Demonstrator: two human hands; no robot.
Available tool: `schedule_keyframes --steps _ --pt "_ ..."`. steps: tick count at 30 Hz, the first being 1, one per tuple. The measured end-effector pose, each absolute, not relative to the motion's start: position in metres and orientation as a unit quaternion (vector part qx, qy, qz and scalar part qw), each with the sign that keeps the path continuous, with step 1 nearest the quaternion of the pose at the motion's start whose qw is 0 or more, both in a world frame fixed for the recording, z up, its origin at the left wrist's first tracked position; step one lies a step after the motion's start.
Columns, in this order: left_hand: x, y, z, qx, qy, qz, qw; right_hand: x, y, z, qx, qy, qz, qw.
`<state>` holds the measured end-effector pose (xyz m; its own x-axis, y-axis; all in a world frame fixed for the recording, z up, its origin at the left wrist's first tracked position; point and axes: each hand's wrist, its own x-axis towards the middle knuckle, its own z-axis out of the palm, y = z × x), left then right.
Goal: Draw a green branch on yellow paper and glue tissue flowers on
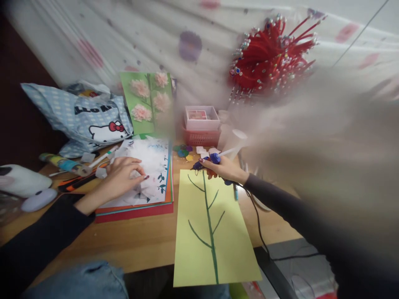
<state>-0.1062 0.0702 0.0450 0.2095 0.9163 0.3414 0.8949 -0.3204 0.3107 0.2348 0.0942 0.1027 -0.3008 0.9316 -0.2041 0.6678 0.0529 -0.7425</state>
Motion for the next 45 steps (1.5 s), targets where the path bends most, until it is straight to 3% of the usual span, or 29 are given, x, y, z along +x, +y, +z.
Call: schedule_keyframes --steps 4,6,8,11,20,45 --pt "-0.105 0.049 0.046 0.765 0.568 0.304 -0.027 0.224 0.101 0.097 -0.568 -0.722 0.369 0.143" --pt "-0.091 0.037 0.038 0.824 0.447 0.346 -0.04 0.221 0.103 0.094 -0.571 -0.73 0.353 0.132" --pt "-0.074 0.029 0.026 0.897 0.306 0.319 -0.032 0.22 0.105 0.091 -0.572 -0.735 0.341 0.124" --pt "-0.054 0.023 0.009 0.946 0.228 0.232 -0.008 0.218 0.105 0.09 -0.589 -0.734 0.321 0.107" --pt "-0.052 0.019 -0.004 0.946 0.262 0.171 0.082 0.208 0.106 0.099 -0.613 -0.727 0.3 0.072" --pt "-0.052 0.013 -0.014 0.928 0.287 0.209 0.107 0.214 0.123 0.084 -0.628 -0.739 0.243 0.018"
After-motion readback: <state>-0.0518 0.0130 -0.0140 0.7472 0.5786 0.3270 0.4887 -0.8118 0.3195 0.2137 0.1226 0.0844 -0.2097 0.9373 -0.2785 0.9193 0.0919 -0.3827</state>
